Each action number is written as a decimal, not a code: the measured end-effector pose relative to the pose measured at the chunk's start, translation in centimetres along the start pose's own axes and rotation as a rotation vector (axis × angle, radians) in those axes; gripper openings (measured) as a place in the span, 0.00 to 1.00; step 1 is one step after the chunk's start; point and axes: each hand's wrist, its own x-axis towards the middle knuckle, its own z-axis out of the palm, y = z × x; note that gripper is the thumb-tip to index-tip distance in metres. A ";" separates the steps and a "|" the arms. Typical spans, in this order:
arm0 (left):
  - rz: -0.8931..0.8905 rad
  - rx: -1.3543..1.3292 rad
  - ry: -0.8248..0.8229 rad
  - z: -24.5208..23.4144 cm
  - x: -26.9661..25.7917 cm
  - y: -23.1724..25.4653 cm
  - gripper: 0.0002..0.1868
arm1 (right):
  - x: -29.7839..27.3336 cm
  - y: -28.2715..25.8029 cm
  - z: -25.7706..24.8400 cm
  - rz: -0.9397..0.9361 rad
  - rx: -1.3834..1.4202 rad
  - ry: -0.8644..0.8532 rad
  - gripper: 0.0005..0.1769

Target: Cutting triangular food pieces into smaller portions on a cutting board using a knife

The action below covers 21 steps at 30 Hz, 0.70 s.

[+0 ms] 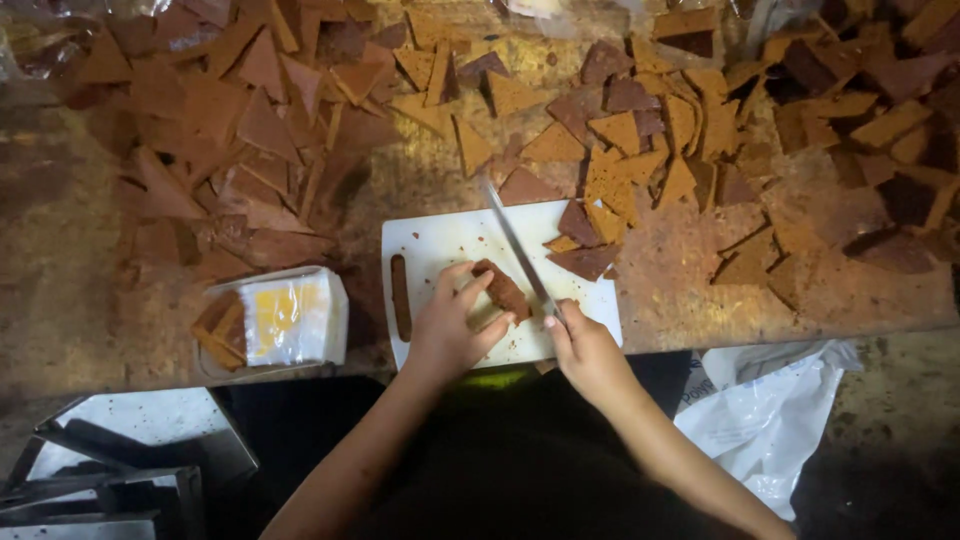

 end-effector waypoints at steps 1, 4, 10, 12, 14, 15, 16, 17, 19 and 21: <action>-0.008 -0.001 -0.002 0.1 0.2 -0.1 0.32 | 0.1 0.2 0.1 0.002 -0.002 -0.008 0.12; -0.019 -0.134 0.009 0.9 0.5 -0.5 0.25 | 0.2 -0.8 -0.5 -0.076 -0.261 0.008 0.16; 0.044 -0.089 0.096 2.7 0.6 -1.8 0.23 | 1.5 -3.5 -0.9 -0.112 -0.350 -0.125 0.16; 0.048 -0.088 0.090 2.8 0.5 -2.1 0.22 | 1.6 -3.9 -1.0 -0.081 -0.330 -0.162 0.18; 0.055 -0.077 0.093 2.8 0.4 -2.2 0.22 | 0.4 -3.4 -1.2 -0.052 -0.358 -0.181 0.17; 0.074 -0.072 0.100 2.9 0.6 -2.1 0.22 | -0.2 -3.0 -1.4 -0.023 -0.389 -0.188 0.16; 0.073 -0.074 0.094 2.6 0.7 -1.9 0.22 | -1.3 -1.9 -1.5 -0.017 -0.389 -0.190 0.16; 0.089 -0.088 0.088 2.3 0.8 -1.7 0.20 | -2.2 -0.7 -1.6 0.078 -0.439 -0.269 0.18; 0.101 -0.104 0.079 1.6 1.0 -1.3 0.19 | -4.3 1.6 -2.1 0.177 -0.490 -0.351 0.20; -0.033 -0.171 -0.153 0.8 0.9 -0.8 0.21 | -6.8 3.9 -2.8 0.250 -0.458 -0.435 0.10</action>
